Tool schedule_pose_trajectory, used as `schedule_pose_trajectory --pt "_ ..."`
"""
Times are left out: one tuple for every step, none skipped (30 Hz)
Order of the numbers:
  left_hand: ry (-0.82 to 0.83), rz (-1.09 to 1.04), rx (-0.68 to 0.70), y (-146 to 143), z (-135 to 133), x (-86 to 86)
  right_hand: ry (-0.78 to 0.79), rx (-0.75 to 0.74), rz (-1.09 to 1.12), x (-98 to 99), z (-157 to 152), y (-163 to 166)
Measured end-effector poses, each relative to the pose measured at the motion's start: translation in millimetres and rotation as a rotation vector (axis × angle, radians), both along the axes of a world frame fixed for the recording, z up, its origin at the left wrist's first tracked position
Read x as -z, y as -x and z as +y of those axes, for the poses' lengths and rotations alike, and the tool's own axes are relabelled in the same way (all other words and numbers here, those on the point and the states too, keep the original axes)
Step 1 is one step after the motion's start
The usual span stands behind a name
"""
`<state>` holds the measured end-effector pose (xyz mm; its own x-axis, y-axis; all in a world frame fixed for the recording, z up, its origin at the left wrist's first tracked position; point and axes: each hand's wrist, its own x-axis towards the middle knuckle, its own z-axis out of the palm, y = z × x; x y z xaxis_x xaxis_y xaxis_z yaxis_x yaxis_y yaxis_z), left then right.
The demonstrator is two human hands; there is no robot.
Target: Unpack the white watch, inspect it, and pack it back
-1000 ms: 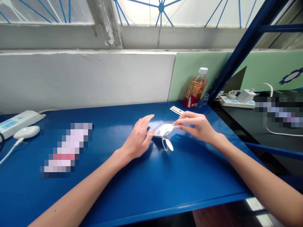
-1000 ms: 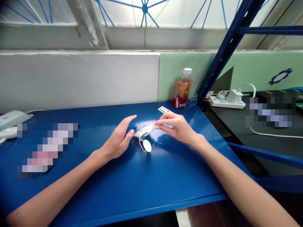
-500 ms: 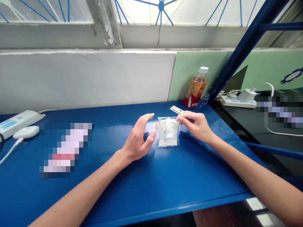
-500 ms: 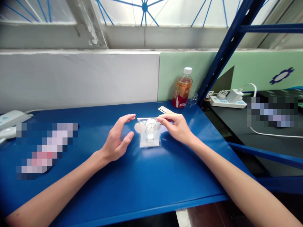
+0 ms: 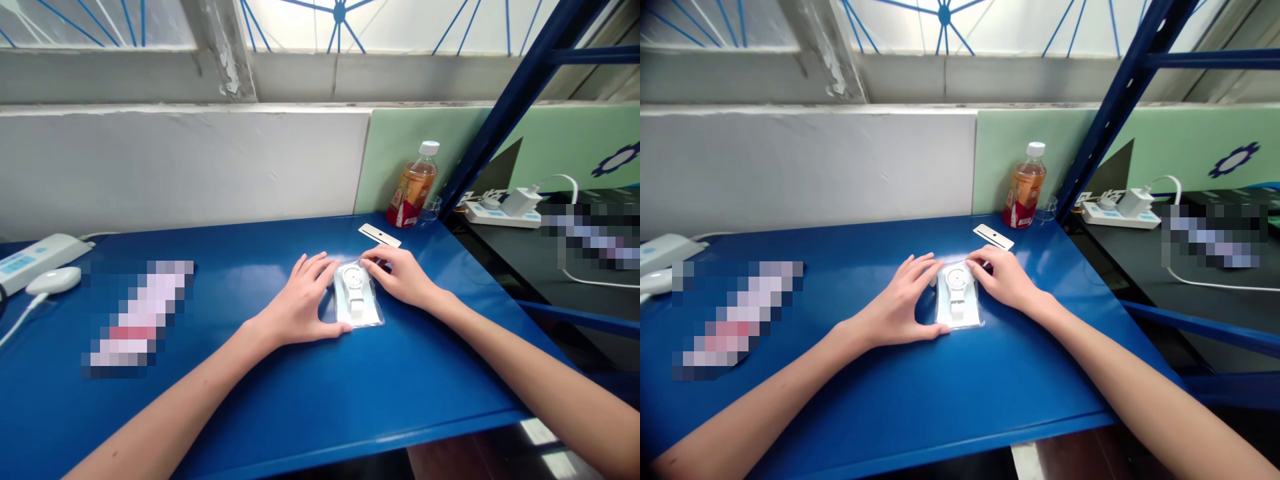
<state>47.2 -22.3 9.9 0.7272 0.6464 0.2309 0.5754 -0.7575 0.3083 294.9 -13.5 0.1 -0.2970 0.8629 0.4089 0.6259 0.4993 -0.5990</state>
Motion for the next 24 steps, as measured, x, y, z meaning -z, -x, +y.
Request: schedule_pose_trajectory --pt "0.012 0.007 -0.005 0.6 0.3 0.4 -0.044 -0.037 -0.07 -2.1 -1.0 -1.2" --pt "0.026 0.013 -0.008 1.2 0.6 0.9 -0.072 -0.09 -0.139 -4.9 -2.3 -2.7" --pt "0.041 0.015 -0.008 1.8 1.1 1.5 -0.081 -0.15 -0.203 -8.1 -3.6 -4.5" --pt "0.055 0.013 -0.004 2.4 1.5 2.1 -0.07 -0.21 -0.26 -11.5 -4.8 -6.5" --pt "0.065 0.011 0.003 2.9 2.0 2.7 -0.046 -0.25 -0.312 -14.6 -5.9 -8.6" --pt "0.072 0.012 0.011 3.4 2.5 3.3 -0.02 -0.276 -0.357 -17.2 -6.9 -10.6" --pt "0.074 0.017 0.019 3.7 3.0 3.8 0.008 -0.293 -0.394 -19.2 -7.6 -12.6" --pt "0.073 0.024 0.025 4.0 3.4 4.2 0.037 -0.302 -0.42 -20.3 -8.1 -14.3" --pt "0.07 0.034 0.028 4.2 3.8 4.5 0.063 -0.31 -0.435 -20.8 -8.4 -15.7" --pt "0.067 0.043 0.03 4.2 4.1 4.7 0.086 -0.318 -0.441 -20.7 -8.7 -16.7" --pt "0.064 0.047 0.03 4.3 4.3 4.8 0.107 -0.324 -0.438 -20.2 -8.9 -17.2" --pt "0.061 0.045 0.03 4.3 4.4 4.8 0.121 -0.326 -0.429 -19.5 -9.1 -17.4" --pt "0.059 0.042 0.03 4.2 4.4 4.8 0.131 -0.326 -0.421 -18.9 -9.3 -17.2" --pt "0.057 0.036 0.031 4.1 4.4 4.9 0.141 -0.324 -0.418 -18.4 -9.5 -16.7" --pt "0.056 0.029 0.032 4.0 4.3 4.9 0.15 -0.323 -0.42 -18.1 -9.7 -16.1" --pt "0.054 0.022 0.033 3.9 4.2 5.0 0.159 -0.322 -0.426 -17.9 -9.8 -15.6" --pt "0.054 0.018 0.033 3.9 4.0 5.2 0.167 -0.325 -0.433 -17.7 -9.9 -15.2" --pt "0.054 0.013 0.033 3.8 3.9 5.4 0.172 -0.329 -0.437 -17.6 -9.8 -15.1" --pt "0.055 0.008 0.033 3.7 3.9 5.7 0.177 -0.334 -0.437 -17.4 -9.7 -15.4" --pt "0.055 0.001 0.032 3.7 3.9 6.0 0.181 -0.338 -0.434 -17.1 -9.5 -15.9" --pt "0.055 -0.003 0.033 3.7 4.0 6.3 0.186 -0.34 -0.429 -16.8 -9.4 -16.5" --pt "0.056 -0.006 0.033 3.7 4.2 6.5 0.193 -0.341 -0.426 -16.5 -9.2 -17.1" --pt "0.056 -0.007 0.034 3.7 4.3 6.6 0.201 -0.34 -0.424 -16.3 -9.2 -17.6" --pt "0.058 -0.006 0.033 3.7 4.5 6.6 0.209 -0.339 -0.423 -16.3 -9.2 -17.7"
